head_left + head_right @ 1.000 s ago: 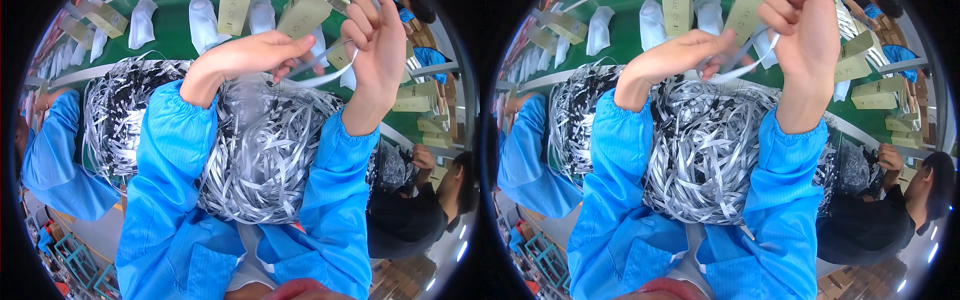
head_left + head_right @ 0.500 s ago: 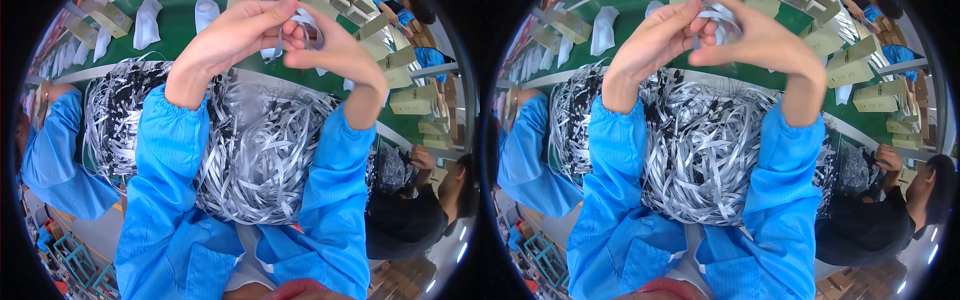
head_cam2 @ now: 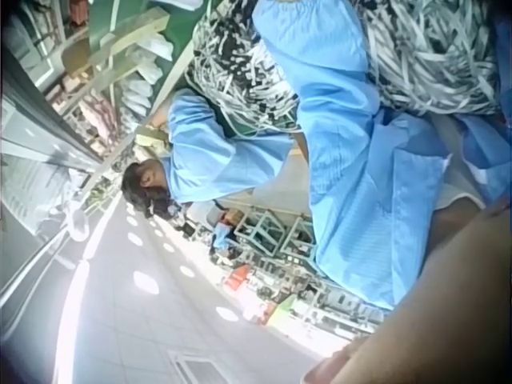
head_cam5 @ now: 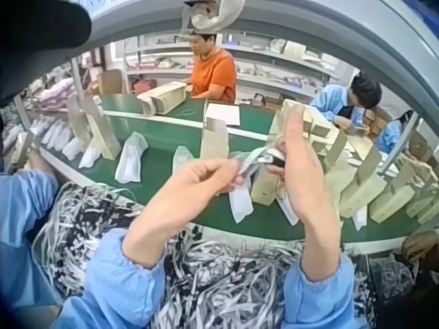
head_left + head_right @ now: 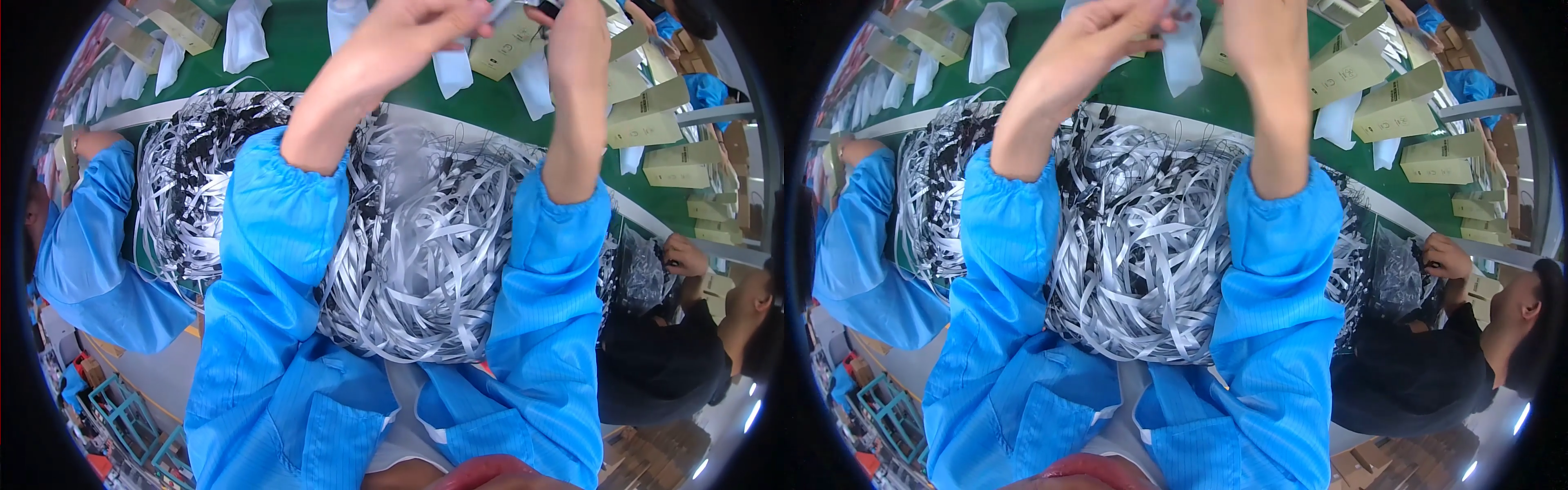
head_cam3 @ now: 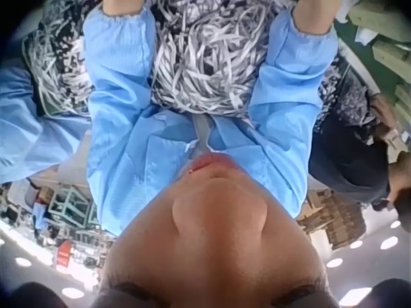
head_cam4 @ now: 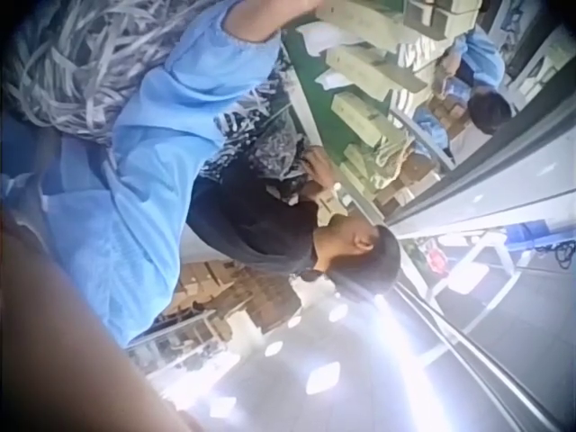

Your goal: Taking bundled white cables and placing them into cardboard boxes on an assembly line.

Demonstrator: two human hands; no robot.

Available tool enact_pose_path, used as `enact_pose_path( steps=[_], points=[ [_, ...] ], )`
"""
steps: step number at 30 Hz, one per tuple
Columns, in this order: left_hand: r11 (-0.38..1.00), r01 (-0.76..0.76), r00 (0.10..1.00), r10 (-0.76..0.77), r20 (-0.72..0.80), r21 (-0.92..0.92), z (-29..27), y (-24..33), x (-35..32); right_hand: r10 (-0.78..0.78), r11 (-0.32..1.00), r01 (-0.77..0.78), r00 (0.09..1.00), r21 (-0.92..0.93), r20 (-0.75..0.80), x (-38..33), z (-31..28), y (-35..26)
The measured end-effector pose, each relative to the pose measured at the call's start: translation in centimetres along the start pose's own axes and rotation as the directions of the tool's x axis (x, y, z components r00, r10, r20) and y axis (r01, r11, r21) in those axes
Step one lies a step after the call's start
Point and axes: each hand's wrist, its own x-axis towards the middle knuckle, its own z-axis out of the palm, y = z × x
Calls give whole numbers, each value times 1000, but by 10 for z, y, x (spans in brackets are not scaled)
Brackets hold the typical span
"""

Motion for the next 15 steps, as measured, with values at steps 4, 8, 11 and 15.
enact_pose_path(
  steps=[4, 8, 11, 15],
  points=[
    [980, 199, 980, -199, -1, 5, 28, -3, -3, 195, 917, -110, 962, 385, -191, -12, 42, -28],
    [961, 275, 954, -270, 132, -19, 28, 18, -14, 46, 257, -385, 921, 887, 387, 32, -19, 36],
    [928, 280, 907, -340, 248, 247, 17, 28, -22, -106, 88, -405, 905, 910, 413, 49, -59, 58],
    [466, 130, 775, -598, 203, 875, 2, 20, -42, -41, 786, 182, 969, 591, -243, 49, -76, 44]
  ],
)
